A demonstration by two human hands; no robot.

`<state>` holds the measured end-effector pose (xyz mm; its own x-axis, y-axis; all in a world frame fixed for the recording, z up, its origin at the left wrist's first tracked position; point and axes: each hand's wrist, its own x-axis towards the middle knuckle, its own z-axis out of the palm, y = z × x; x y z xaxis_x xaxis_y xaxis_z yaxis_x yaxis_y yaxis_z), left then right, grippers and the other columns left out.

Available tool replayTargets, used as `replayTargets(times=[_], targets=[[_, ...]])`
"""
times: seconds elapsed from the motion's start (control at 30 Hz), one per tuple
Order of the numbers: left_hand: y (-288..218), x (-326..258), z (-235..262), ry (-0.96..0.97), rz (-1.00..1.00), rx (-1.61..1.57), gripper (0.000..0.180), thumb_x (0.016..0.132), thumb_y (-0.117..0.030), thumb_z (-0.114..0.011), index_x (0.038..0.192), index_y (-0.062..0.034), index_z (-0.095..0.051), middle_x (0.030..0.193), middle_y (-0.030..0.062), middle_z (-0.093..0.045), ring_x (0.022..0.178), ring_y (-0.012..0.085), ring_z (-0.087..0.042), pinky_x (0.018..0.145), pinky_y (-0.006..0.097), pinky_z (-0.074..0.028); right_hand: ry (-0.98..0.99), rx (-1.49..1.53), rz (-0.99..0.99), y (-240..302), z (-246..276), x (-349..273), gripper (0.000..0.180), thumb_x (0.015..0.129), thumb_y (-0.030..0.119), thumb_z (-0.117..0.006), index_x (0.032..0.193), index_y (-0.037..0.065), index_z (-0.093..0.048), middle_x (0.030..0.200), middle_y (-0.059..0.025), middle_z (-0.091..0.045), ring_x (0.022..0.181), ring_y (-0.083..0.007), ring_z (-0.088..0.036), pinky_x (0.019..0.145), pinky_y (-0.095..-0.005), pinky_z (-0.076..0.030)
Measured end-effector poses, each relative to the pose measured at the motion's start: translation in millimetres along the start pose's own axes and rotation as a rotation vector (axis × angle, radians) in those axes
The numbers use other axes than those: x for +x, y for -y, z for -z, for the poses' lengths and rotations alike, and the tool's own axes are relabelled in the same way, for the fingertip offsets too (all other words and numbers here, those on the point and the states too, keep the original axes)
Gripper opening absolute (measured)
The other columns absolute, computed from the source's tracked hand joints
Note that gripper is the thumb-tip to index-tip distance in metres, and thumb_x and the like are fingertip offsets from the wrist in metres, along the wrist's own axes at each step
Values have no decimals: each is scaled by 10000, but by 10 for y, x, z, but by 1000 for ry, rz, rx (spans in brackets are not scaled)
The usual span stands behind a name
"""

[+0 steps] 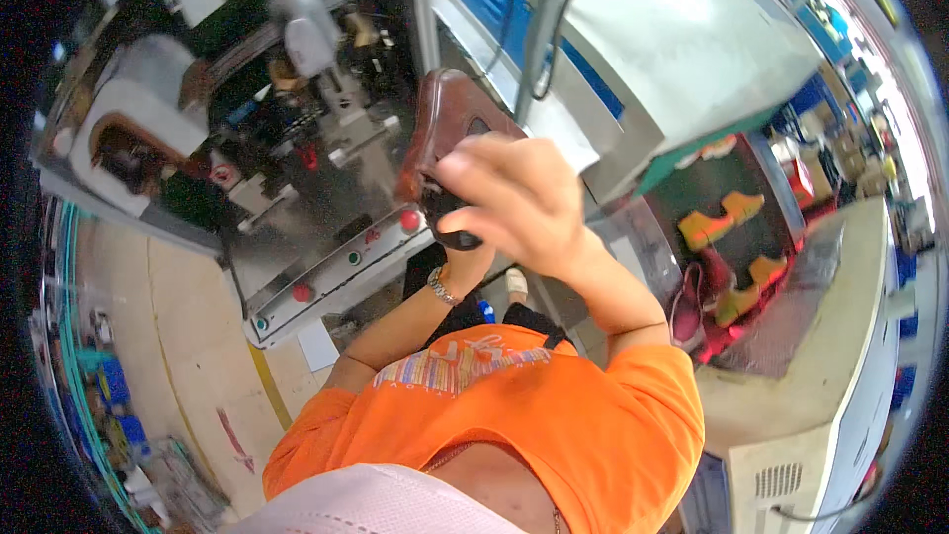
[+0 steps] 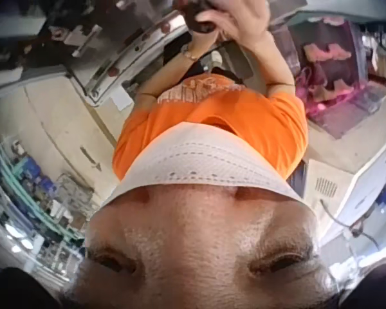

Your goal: The person repeatedly picks up brown shoes from a nearby table and places them into a machine. They adjust the shoes within the machine's clamps and press a button to operate it. After the cycle, they remove the shoes and place them back on the table, repeating this sequence for multiple pairs.

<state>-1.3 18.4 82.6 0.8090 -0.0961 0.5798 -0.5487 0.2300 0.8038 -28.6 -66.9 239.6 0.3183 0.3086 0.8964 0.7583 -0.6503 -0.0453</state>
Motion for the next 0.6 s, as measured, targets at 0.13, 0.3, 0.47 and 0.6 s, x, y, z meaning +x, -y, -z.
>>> replayTargets(times=[0.13,0.3,0.47,0.6], targets=[[-31,-195,-157,-27,518,-281,214,805,-111,-573,1000,-23,-568,999,26,-576,906,130,-528,825,288,-411,69,-99,-853,-287,553,-887,446,769,172,-626,1158,4,-484,1063,-167,-552,959,-267,-534,836,-331,-416],[150,-381,-518,-87,985,-945,271,854,-181,-529,1093,-59,-486,1048,42,-543,950,143,-532,816,302,-431,11,854,-1545,58,865,-1952,436,813,188,-599,1177,6,-444,1077,-66,-553,1005,-144,-512,878,-290,-399],[547,-731,-668,282,1617,-861,456,862,-426,-483,1175,-101,-413,1169,71,-451,1127,232,-405,853,546,-389,-476,692,-1712,103,983,-2323,328,772,51,-610,1080,4,-506,974,-48,-600,866,-116,-568,788,-258,-456],[866,-1071,-482,389,1764,-711,485,843,-360,-536,1234,-130,-363,1288,70,-378,1202,250,-352,871,505,-394,-90,-76,-1655,-576,1511,-2811,259,743,125,-615,958,-16,-590,858,-78,-613,767,-150,-566,682,-291,-459]])
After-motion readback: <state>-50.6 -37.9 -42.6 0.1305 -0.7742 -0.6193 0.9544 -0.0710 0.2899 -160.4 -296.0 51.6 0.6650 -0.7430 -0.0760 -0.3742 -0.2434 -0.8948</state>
